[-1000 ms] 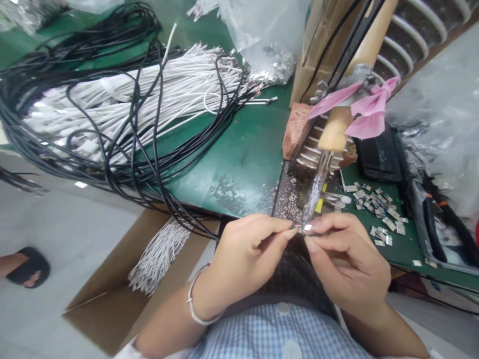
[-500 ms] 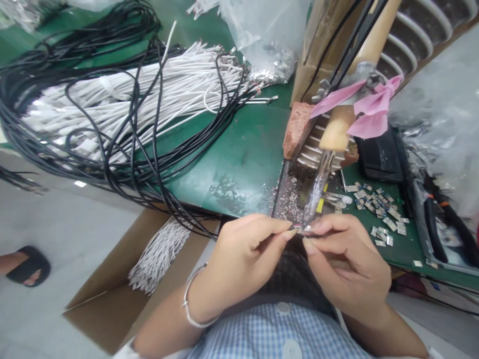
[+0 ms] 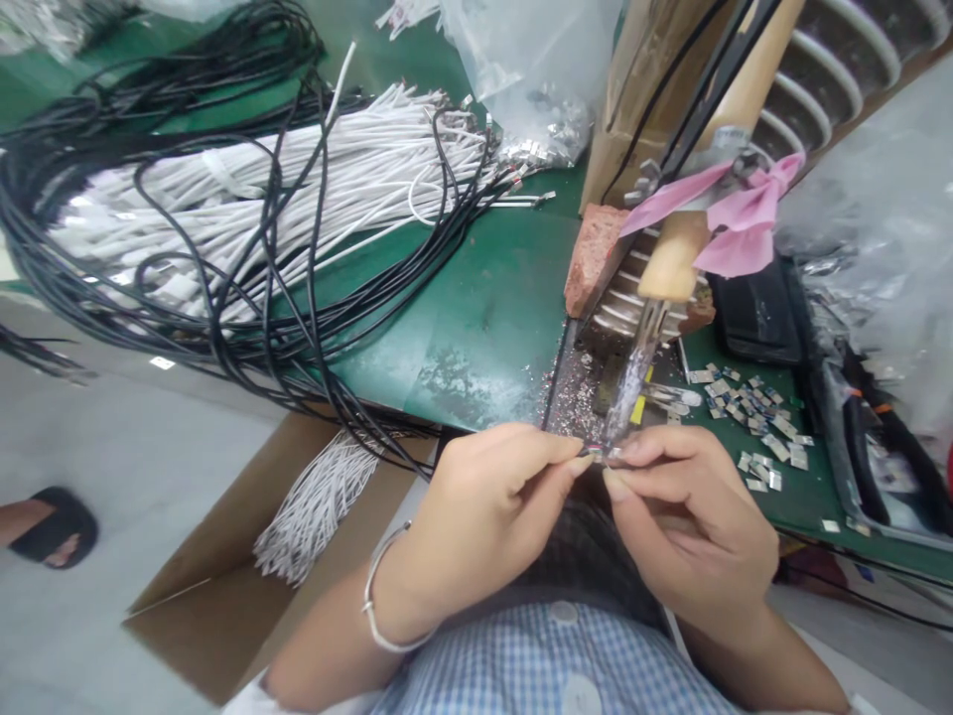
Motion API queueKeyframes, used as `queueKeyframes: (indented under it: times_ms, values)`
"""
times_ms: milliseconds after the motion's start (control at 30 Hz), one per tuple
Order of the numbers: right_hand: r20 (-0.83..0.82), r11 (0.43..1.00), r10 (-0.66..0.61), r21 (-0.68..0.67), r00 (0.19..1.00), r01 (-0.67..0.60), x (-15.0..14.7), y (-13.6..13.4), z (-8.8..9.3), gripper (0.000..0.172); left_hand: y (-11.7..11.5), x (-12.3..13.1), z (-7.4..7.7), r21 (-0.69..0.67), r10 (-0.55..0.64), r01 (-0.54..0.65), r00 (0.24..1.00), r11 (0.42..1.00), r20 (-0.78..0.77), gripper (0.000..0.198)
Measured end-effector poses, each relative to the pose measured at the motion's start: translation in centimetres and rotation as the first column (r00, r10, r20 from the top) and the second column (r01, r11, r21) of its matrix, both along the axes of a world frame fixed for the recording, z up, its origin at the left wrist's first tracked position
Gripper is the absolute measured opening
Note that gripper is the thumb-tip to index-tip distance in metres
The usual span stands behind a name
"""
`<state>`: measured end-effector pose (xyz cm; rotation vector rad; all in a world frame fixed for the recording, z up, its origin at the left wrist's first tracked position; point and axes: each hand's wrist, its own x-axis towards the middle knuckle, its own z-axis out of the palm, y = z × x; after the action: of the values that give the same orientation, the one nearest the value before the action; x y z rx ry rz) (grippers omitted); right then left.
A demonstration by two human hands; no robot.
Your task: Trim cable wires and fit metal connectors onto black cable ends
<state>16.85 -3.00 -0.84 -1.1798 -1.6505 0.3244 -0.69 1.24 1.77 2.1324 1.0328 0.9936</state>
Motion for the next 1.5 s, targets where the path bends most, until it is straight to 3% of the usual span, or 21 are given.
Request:
queueKeyframes:
  times_ms: [1500]
  values:
    - [-0.01,1.0,-0.01,-0.012,1.0,0.01,-0.28,-0.13,0.35,0.02,0.49,-0.34,0.75,-0.003,-0.055,0.055,0.997,0.998,-0.052,0.007]
